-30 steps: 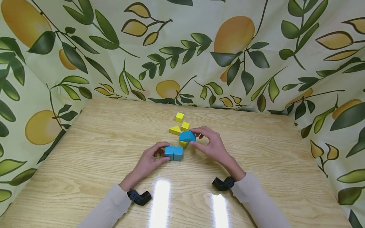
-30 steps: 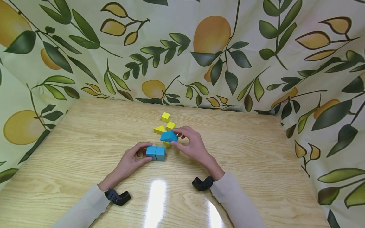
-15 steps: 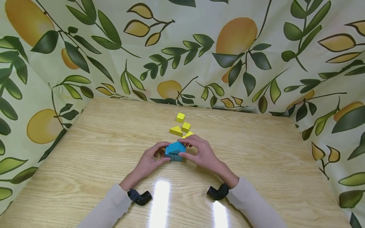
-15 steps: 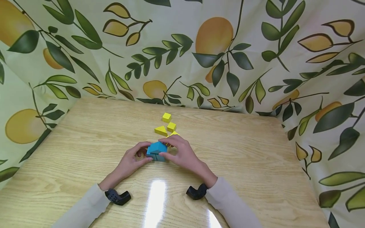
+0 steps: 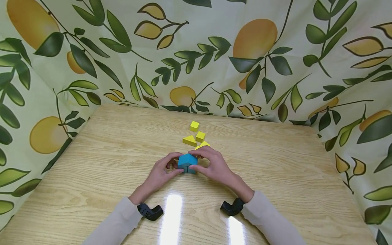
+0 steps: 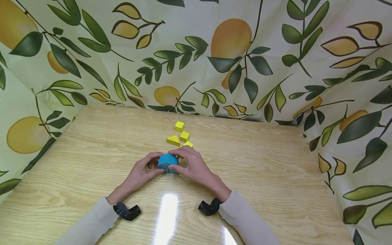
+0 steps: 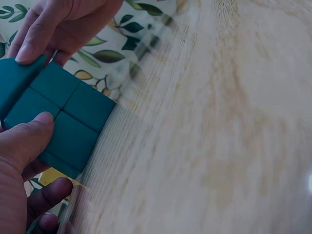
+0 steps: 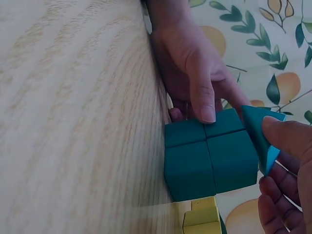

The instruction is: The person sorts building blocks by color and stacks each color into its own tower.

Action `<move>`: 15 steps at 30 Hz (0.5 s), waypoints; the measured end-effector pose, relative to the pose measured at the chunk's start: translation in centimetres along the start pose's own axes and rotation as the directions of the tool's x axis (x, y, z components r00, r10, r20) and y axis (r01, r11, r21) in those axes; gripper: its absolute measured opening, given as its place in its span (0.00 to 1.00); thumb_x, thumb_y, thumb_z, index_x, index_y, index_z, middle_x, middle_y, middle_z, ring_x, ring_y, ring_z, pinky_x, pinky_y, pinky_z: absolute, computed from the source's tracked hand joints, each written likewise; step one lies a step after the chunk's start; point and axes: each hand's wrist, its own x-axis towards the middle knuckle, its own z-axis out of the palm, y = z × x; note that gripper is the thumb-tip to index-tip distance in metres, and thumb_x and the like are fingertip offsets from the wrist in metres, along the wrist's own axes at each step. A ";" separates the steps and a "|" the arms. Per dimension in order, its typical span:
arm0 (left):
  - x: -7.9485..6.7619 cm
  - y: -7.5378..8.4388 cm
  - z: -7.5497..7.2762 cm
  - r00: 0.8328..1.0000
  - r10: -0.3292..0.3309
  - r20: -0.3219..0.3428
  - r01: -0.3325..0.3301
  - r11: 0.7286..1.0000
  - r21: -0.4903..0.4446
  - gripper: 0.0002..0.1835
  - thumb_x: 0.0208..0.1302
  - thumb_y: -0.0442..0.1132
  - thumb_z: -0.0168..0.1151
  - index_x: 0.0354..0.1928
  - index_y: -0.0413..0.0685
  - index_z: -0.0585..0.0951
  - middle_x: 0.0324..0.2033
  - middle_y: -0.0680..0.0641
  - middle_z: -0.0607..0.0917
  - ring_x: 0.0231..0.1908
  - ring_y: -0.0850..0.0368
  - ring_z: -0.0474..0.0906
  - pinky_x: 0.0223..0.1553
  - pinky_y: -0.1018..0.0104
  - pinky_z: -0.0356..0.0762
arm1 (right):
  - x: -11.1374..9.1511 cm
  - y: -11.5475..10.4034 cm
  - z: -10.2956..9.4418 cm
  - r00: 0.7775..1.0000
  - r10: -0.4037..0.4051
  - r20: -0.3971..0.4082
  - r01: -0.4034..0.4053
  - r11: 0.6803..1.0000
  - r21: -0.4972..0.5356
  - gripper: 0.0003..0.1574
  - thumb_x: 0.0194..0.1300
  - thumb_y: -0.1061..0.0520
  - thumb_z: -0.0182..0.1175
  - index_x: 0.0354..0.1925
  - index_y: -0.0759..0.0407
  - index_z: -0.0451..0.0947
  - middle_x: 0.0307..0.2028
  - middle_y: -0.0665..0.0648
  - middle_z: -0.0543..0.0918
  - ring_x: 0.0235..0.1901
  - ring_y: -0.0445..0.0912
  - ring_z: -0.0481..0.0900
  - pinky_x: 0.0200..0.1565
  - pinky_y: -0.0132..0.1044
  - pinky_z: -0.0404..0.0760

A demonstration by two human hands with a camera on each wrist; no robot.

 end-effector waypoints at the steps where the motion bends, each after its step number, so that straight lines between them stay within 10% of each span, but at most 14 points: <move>1: 0.0 0.0 0.0 1.000 0.002 0.000 -0.002 1.000 0.005 0.25 0.55 0.26 0.68 0.55 0.42 0.74 0.37 0.44 0.81 0.32 0.48 0.76 0.31 0.53 0.70 | 0.0 0.0 0.0 1.000 0.005 0.001 -0.005 1.000 -0.002 0.27 0.52 0.58 0.73 0.52 0.59 0.80 0.42 0.53 0.81 0.41 0.45 0.78 0.41 0.45 0.80; 15: 0.0 -0.1 0.0 1.000 0.002 0.005 -0.003 1.000 0.023 0.24 0.56 0.28 0.68 0.55 0.43 0.74 0.38 0.45 0.81 0.32 0.52 0.76 0.31 0.52 0.71 | -0.3 0.4 0.2 1.000 0.027 0.015 -0.027 0.999 -0.017 0.27 0.54 0.55 0.72 0.53 0.58 0.80 0.44 0.50 0.80 0.41 0.45 0.76 0.41 0.41 0.79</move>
